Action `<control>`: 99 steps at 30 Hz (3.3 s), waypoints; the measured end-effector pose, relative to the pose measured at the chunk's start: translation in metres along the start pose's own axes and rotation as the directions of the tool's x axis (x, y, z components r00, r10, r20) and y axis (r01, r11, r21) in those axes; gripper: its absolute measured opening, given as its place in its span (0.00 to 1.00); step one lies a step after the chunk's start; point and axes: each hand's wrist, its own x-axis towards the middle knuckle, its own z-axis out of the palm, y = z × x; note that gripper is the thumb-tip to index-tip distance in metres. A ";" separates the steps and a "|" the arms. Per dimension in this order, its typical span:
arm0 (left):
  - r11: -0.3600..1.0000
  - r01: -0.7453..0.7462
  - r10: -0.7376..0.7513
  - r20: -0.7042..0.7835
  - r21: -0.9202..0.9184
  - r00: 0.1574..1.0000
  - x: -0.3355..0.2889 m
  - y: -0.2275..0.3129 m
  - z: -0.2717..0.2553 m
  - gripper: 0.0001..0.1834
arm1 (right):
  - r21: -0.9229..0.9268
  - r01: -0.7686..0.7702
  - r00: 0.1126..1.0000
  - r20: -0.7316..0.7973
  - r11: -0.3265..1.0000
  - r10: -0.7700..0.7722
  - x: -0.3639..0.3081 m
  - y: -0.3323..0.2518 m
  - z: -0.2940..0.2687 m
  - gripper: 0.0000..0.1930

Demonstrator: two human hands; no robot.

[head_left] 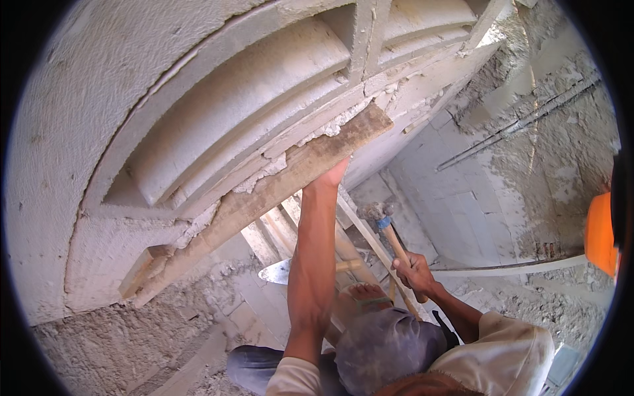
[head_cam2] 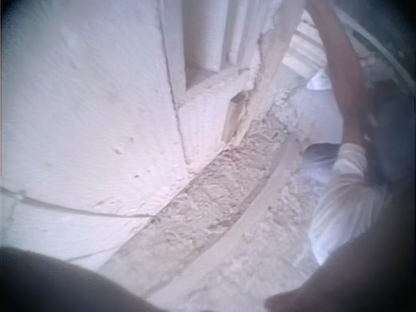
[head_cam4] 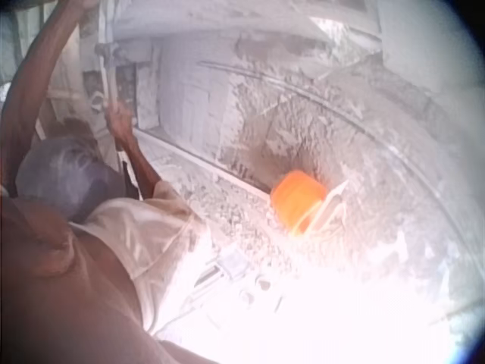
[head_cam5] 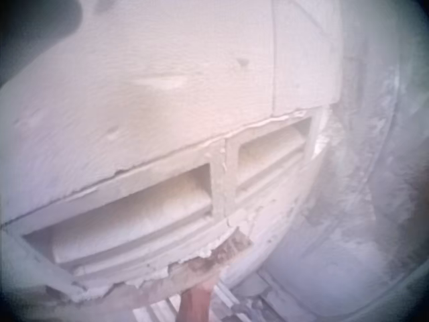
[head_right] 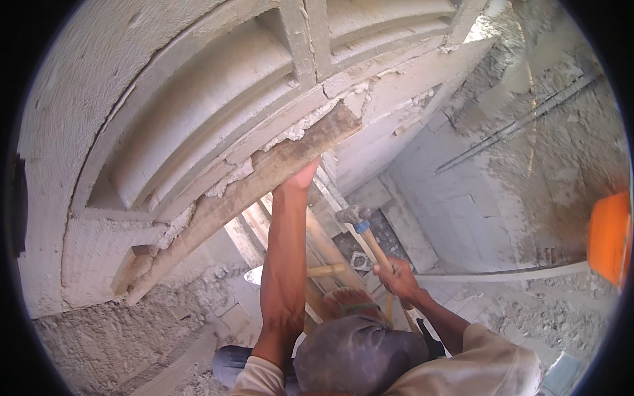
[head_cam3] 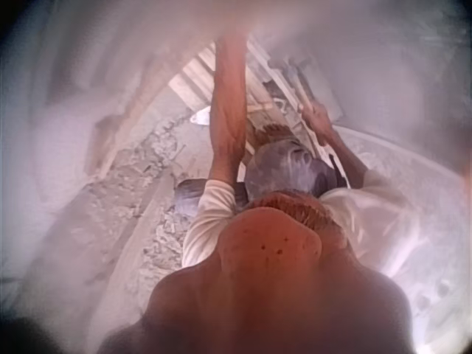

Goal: The person uses a wooden board and a hammer to level and smooth plaster along a ceiling ledge, pressing the board against the masonry surface and tapping it into alignment.

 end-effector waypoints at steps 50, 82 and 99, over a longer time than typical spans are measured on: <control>0.972 0.231 -0.197 0.411 -0.035 0.890 0.023 0.032 -0.052 0.26 | -0.659 0.425 0.474 0.746 -0.621 -0.467 0.051 -0.311 -0.135 0.25; 0.950 0.302 -0.254 0.374 -0.077 0.892 0.032 0.040 -0.039 0.27 | -0.653 0.324 0.565 0.714 -0.685 -0.413 0.066 -0.336 -0.130 0.26; 0.978 0.115 -0.159 0.270 0.173 0.950 0.025 0.039 -0.023 0.23 | -0.639 0.401 0.518 0.749 -0.656 -0.413 0.080 -0.343 -0.123 0.27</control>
